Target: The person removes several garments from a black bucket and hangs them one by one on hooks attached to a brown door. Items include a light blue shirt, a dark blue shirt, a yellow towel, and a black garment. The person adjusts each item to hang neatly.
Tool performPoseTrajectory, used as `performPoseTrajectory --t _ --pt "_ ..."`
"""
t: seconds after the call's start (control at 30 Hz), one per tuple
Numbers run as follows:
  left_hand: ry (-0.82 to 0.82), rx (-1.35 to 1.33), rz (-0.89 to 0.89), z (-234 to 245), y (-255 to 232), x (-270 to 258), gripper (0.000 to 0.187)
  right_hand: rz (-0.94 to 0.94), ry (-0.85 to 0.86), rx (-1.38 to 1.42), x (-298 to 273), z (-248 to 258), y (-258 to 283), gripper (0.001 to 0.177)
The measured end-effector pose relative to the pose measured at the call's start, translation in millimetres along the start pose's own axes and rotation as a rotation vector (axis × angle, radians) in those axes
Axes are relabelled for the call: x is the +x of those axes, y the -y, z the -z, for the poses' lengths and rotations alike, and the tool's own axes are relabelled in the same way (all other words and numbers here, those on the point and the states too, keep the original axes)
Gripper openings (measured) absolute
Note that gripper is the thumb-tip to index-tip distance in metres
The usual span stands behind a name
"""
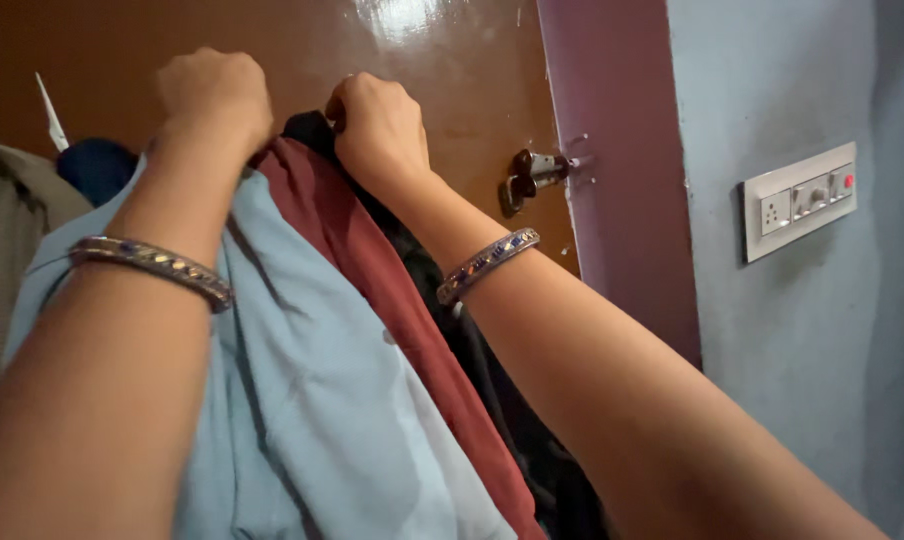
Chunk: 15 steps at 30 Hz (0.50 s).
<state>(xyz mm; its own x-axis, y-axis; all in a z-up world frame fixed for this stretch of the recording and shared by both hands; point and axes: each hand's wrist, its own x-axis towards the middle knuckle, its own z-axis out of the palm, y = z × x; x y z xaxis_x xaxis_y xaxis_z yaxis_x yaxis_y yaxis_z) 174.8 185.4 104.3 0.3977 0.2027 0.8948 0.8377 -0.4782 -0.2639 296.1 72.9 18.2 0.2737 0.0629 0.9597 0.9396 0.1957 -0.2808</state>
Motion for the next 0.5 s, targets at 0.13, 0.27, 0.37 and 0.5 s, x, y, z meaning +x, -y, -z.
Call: performPoseTrajectory --t 0.13,0.27,0.37,0.5 --pt "0.145 0.074 -0.084 30 -7 -20 0.026 0.037 -0.051 -0.062 -4 9 2 0.013" --pt "0.268 0.161 -0.077 55 -18 -30 0.03 0.035 -0.015 -0.133 -7 22 2 0.011" --pt "0.038 -0.006 -0.061 51 -29 -39 0.037 0.124 -0.155 -0.253 -6 18 -6 0.015" --pt "0.07 -0.125 -0.141 39 -42 -46 0.029 -0.015 -0.118 -0.179 -3 10 -23 0.021"
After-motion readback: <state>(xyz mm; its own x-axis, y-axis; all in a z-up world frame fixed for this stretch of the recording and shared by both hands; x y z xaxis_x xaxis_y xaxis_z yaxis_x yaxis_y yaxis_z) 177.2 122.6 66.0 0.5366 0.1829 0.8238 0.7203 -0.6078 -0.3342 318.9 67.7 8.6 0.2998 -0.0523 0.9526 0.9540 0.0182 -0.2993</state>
